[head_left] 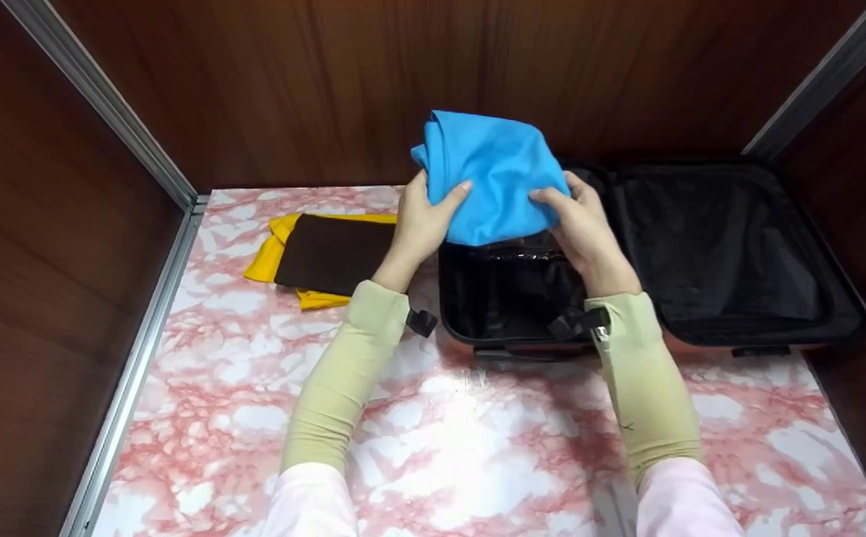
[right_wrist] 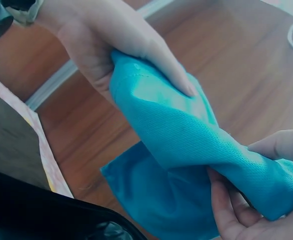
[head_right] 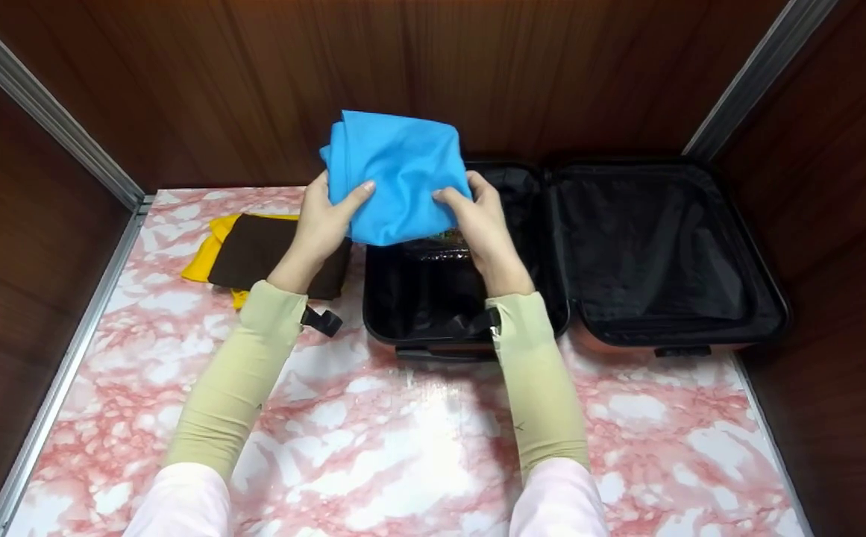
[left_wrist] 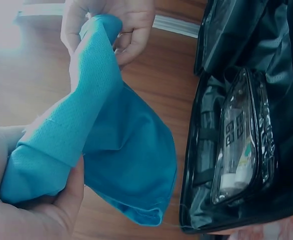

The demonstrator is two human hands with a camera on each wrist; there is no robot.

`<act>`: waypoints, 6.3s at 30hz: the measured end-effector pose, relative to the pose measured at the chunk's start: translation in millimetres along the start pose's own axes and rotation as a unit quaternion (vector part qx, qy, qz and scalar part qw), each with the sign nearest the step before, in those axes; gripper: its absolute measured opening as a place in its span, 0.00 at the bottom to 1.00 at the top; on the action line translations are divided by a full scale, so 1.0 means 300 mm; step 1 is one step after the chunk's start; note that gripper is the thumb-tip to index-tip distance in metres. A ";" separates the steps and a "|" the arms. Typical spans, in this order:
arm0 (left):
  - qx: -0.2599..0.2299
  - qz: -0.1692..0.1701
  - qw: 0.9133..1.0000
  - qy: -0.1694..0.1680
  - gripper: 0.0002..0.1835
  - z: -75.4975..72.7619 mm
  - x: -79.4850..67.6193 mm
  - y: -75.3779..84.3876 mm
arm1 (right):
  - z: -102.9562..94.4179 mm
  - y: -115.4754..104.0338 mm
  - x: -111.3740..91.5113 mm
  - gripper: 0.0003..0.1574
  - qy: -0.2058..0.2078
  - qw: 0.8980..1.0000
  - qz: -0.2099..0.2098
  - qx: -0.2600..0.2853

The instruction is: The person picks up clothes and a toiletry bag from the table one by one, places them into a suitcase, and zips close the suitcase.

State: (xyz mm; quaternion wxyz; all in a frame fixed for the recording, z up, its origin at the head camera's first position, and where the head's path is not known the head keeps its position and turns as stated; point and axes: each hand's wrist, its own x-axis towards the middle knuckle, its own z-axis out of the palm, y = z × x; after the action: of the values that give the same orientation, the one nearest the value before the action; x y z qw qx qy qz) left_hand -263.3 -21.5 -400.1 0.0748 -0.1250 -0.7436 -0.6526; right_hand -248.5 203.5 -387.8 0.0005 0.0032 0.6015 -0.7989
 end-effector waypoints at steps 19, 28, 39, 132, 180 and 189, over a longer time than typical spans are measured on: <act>0.051 -0.025 0.998 -0.040 0.28 0.068 -0.064 -0.006 | -0.127 -0.008 -0.100 0.19 -0.011 0.995 -0.030 -0.091; 0.021 -0.014 0.996 -0.087 0.26 0.089 -0.091 -0.066 | -0.190 0.039 -0.130 0.12 -0.014 0.993 -0.025 -0.115; 0.059 -0.036 0.984 -0.164 0.20 0.115 -0.119 -0.151 | -0.276 0.111 -0.162 0.15 0.001 0.977 0.004 -0.211; 0.460 -0.089 0.851 -0.236 0.37 0.205 -0.137 -0.192 | -0.340 0.255 -0.144 0.46 0.010 0.824 0.076 -0.562; 0.322 -0.066 0.943 -0.053 0.23 -0.197 -0.037 -0.044 | 0.088 0.119 -0.023 0.40 -0.036 0.905 -0.036 -0.421; 0.317 -0.086 0.943 -0.043 0.26 -0.295 -0.027 -0.018 | 0.136 0.127 0.000 0.39 -0.038 0.912 -0.018 -0.408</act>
State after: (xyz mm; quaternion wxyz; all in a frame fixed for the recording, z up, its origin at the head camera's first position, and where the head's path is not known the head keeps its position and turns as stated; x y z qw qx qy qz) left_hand -261.6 -110.5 -395.4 0.0225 -0.0581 -0.9225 -0.3809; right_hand -248.4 153.8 -413.2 0.0106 -0.0383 0.8747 -0.4829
